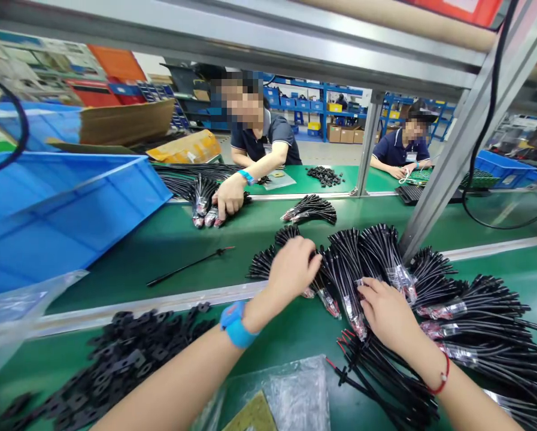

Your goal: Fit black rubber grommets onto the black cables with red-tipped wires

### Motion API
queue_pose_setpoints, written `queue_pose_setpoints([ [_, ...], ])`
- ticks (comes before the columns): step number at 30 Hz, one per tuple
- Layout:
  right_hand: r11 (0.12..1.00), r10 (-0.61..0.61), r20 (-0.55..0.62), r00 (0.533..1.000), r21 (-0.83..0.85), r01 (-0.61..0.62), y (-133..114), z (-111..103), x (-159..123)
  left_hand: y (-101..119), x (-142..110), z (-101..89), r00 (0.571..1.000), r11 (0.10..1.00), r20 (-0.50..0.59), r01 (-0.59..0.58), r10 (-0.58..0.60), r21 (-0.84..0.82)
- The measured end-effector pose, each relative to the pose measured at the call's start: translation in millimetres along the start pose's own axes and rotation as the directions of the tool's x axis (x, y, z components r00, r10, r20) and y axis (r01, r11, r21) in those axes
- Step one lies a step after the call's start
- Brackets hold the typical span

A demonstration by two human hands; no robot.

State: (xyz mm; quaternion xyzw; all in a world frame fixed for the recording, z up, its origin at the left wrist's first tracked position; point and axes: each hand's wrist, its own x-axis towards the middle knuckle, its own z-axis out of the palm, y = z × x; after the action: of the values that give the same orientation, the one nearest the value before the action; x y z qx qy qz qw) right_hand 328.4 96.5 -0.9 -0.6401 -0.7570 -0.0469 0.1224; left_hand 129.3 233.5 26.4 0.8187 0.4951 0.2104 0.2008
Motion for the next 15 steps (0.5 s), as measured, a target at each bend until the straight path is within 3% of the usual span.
queue_pose_setpoints([
  [1,1.000,0.019,0.019,1.000,0.015,-0.019,-3,-5,3,-11,10,-5.2,0.990,0.991,-0.070,0.118,-0.123,-0.063],
  [2,0.999,0.046,0.058,0.997,0.022,-0.047,-8,-8,6,-22,21,-8.3,0.952,0.946,-0.083,0.280,-0.296,-0.161],
  [3,0.997,0.080,0.115,0.990,0.015,-0.082,-15,-9,8,-33,33,-9.1,0.921,0.910,-0.059,0.368,-0.384,-0.189],
  [5,0.986,0.166,0.236,0.957,-0.053,-0.158,-32,-2,11,-50,55,-4.6,0.868,0.842,0.013,0.485,-0.497,-0.238],
  [7,0.967,0.245,0.275,0.930,-0.134,-0.215,-45,10,13,-61,72,4.4,0.825,0.776,0.060,0.551,-0.562,-0.309],
  [9,0.961,0.274,0.239,0.932,-0.102,-0.256,-48,19,13,-65,78,12.3,0.800,0.708,0.083,0.569,-0.594,-0.418],
  [11,0.957,0.250,0.199,0.948,0.098,-0.273,-40,21,11,-65,77,14.9,0.796,0.632,0.088,0.538,-0.599,-0.558],
  [15,0.777,0.195,0.122,0.973,0.587,-0.229,-12,3,1,-60,61,3.5,0.818,0.421,0.056,0.352,-0.573,-0.836],
])
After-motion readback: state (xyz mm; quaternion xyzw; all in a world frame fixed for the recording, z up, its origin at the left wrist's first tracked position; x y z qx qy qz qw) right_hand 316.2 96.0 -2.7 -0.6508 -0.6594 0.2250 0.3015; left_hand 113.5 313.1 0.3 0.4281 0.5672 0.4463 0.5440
